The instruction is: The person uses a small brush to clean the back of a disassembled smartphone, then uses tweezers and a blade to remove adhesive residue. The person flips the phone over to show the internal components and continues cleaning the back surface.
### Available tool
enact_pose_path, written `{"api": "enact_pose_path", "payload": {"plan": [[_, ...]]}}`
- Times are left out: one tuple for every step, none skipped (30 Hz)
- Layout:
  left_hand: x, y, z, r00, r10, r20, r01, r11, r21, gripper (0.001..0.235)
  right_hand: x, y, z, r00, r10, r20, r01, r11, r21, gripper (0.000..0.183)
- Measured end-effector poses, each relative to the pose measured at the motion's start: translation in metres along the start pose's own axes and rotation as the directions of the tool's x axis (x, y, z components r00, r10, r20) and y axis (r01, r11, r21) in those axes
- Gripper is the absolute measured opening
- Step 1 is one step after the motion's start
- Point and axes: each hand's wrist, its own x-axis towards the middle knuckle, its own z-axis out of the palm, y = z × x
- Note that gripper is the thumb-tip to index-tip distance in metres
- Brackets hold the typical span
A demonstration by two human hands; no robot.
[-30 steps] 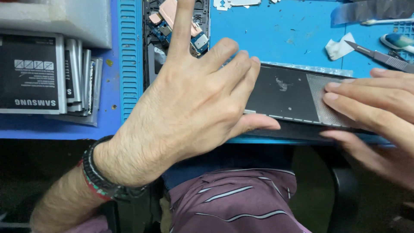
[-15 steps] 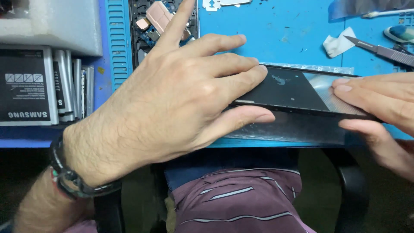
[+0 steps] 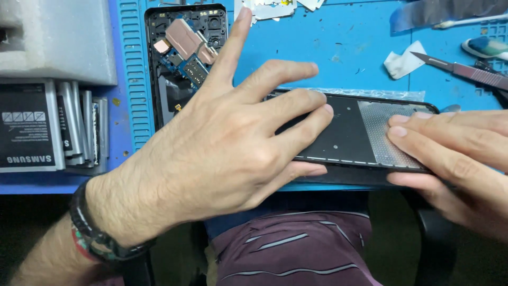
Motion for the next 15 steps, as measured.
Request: {"api": "enact_pose_path", "payload": {"plan": [[0.0, 0.001, 0.001, 1.0, 0.01, -0.009, -0.009, 0.999, 0.036, 0.051, -0.001, 0.0, 0.001, 1.0, 0.008, -0.018, -0.008, 1.0, -0.005, 0.062], [0.0, 0.002, 0.004, 1.0, 0.01, -0.007, -0.01, 0.999, 0.039, 0.051, 0.0, 0.001, 0.001, 1.0, 0.007, -0.021, -0.007, 1.0, -0.005, 0.062], [0.0, 0.004, 0.006, 0.997, 0.024, -0.078, -0.016, 0.995, 0.097, 0.02, 0.001, 0.002, 0.0, 1.0, 0.001, -0.011, -0.001, 1.0, -0.003, 0.063], [-0.001, 0.006, 0.008, 0.988, 0.042, -0.148, -0.019, 0.988, 0.156, 0.01, 0.002, 0.003, -0.001, 1.0, -0.006, 0.0, 0.006, 1.0, -0.001, 0.064], [0.001, 0.007, 0.009, 0.988, 0.043, -0.148, -0.02, 0.987, 0.158, 0.01, 0.002, 0.004, -0.001, 1.0, -0.007, -0.002, 0.007, 1.0, -0.002, 0.064], [0.003, 0.008, 0.01, 0.985, 0.046, -0.167, -0.01, 0.978, 0.209, 0.014, 0.002, 0.004, 0.0, 1.0, 0.004, -0.022, -0.004, 1.0, 0.02, 0.061], [0.004, 0.01, 0.011, 0.981, 0.05, -0.187, 0.0, 0.966, 0.258, 0.018, 0.001, 0.004, 0.0, 0.999, 0.016, -0.041, -0.014, 0.999, 0.042, 0.057], [0.006, 0.008, 0.011, 0.981, 0.052, -0.187, -0.001, 0.966, 0.26, 0.018, 0.003, 0.007, -0.003, 0.999, 0.015, -0.042, -0.014, 0.999, 0.04, 0.057], [0.008, 0.007, 0.011, 0.983, 0.048, -0.178, 0.006, 0.956, 0.292, 0.025, 0.004, 0.009, -0.005, 0.999, 0.038, 0.002, -0.038, 0.998, 0.047, 0.057], [0.011, 0.006, 0.011, 0.984, 0.047, -0.169, 0.011, 0.946, 0.324, 0.033, 0.004, 0.011, -0.008, 0.997, 0.061, 0.044, -0.063, 0.997, 0.051, 0.058], [0.015, -0.002, 0.011, 0.984, 0.051, -0.17, 0.008, 0.945, 0.327, 0.033, 0.005, 0.011, -0.008, 0.997, 0.062, 0.042, -0.064, 0.997, 0.048, 0.058], [0.018, -0.009, 0.011, 0.989, 0.004, -0.146, 0.03, 0.974, 0.227, 0.02, 0.006, 0.012, -0.008, 0.988, 0.146, 0.041, -0.149, 0.986, 0.078, 0.053], [0.022, -0.016, 0.01, 0.992, -0.041, -0.117, 0.055, 0.991, 0.124, 0.012, 0.008, 0.012, -0.008, 0.973, 0.229, 0.043, -0.232, 0.967, 0.108, 0.048], [0.027, -0.02, 0.01, 0.992, -0.041, -0.121, 0.057, 0.99, 0.13, 0.012, 0.012, 0.013, -0.009, 0.974, 0.224, 0.039, -0.227, 0.968, 0.106, 0.048], [0.032, -0.024, 0.009, 0.983, -0.146, -0.111, 0.144, 0.989, -0.029, 0.01, 0.016, 0.014, -0.011, 0.933, 0.354, 0.066, -0.36, 0.915, 0.182, 0.046]]}}
